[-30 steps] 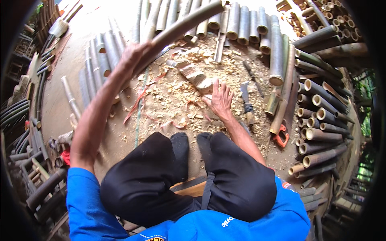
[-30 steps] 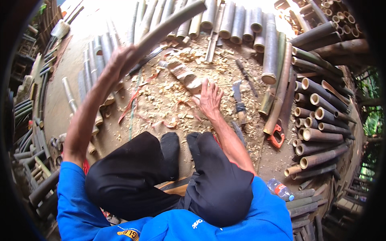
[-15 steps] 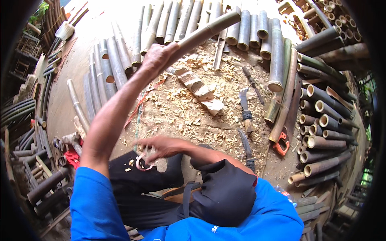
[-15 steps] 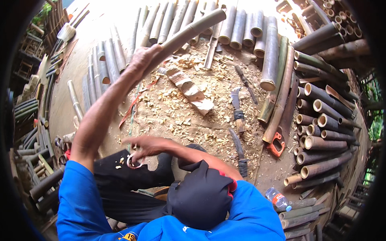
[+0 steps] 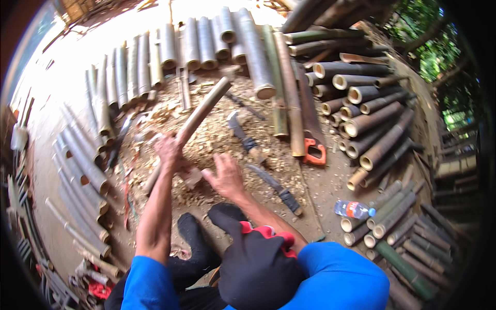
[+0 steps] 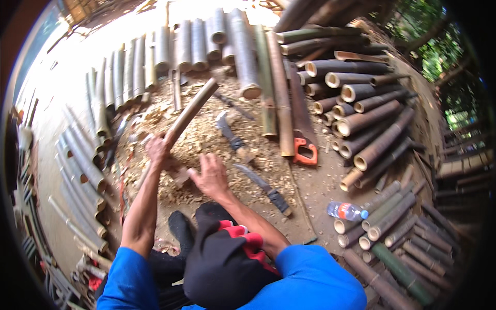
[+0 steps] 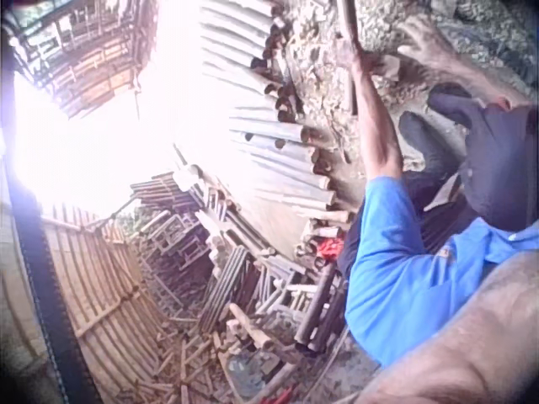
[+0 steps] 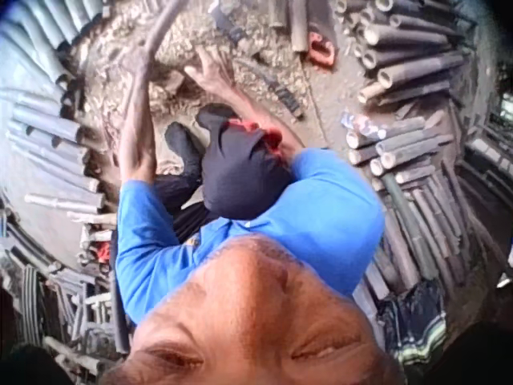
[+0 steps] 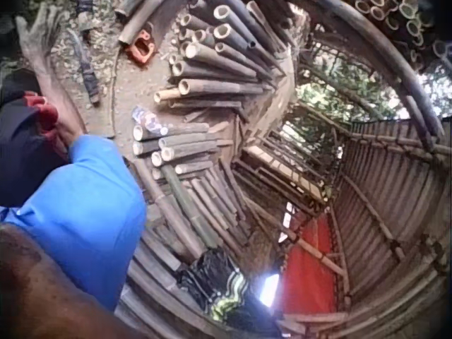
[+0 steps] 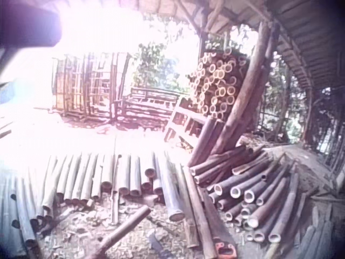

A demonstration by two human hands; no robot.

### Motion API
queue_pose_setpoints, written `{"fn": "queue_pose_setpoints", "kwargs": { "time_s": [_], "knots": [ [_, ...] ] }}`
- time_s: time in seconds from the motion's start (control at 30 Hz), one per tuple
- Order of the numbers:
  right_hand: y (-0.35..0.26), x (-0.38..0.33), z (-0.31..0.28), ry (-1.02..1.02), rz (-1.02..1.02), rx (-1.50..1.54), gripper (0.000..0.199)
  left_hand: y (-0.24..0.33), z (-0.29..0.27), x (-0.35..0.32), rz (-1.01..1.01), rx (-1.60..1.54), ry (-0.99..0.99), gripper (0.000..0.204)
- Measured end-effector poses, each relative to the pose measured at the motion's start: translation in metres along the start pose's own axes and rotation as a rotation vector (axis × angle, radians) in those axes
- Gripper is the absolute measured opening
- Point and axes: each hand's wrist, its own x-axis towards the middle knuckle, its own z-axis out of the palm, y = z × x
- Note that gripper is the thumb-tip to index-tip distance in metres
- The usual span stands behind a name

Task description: The person saws a section of bamboo by hand using a hand saw while sitting on the ground.

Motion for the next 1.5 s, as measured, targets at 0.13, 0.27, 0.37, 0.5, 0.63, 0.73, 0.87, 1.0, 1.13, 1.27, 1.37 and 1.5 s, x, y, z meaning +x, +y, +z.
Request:
{"fn": "queue_pose_setpoints", "kwargs": {
  "time_s": [0.13,0.27,0.37,0.5,0.63,0.73,0.87,1.0,1.13,1.27,1.37,1.5],
  "knots": [
    [0.172,-0.016,-0.138,0.631,0.41,-0.389,0.042,0.046,-0.027,0.003,-0.182,-0.416,-0.12,0.05],
    [0.268,-0.035,-0.2,0.281,0.71,-0.489,0.042,0.042,-0.031,0.006,-0.285,-0.532,-0.05,0.052],
    [0.282,-0.047,-0.197,0.177,0.531,-0.427,0.047,0.018,-0.026,0.004,-0.285,-0.544,-0.009,0.052],
    [0.273,-0.062,-0.212,0.359,0.452,-0.074,0.046,0.007,-0.007,0.007,-0.105,-0.56,0.016,0.051],
    [0.168,-0.067,-0.227,0.692,0.236,0.485,0.035,-0.046,0.01,0.009,0.079,-0.454,0.161,0.043],
    [0.086,-0.092,-0.247,0.682,0.238,0.159,0.023,-0.009,0.011,0.007,-0.113,-0.852,-0.098,0.033],
    [0.006,-0.081,-0.218,0.467,0.02,0.425,0.017,-0.025,-0.003,0.004,0.115,-0.671,0.104,0.044],
    [-0.046,-0.079,-0.181,0.24,0.054,0.709,0.046,0.033,-0.021,0.002,-0.362,-0.677,-0.018,0.051],
    [-0.053,-0.067,-0.14,0.093,-0.018,0.582,0.06,0.047,-0.046,-0.01,-0.431,-0.768,-0.006,0.051],
    [-0.071,-0.072,-0.131,-0.03,0.005,0.626,0.055,0.031,-0.045,-0.023,-0.41,-0.701,0.086,0.049],
    [-0.06,-0.085,-0.142,-0.041,-0.021,0.475,0.052,0.04,-0.045,-0.026,-0.431,-0.69,0.086,0.049],
    [-0.066,-0.111,-0.165,-0.093,0.031,0.429,0.051,0.042,-0.032,-0.025,-0.424,-0.638,0.143,0.041]
  ]
}}
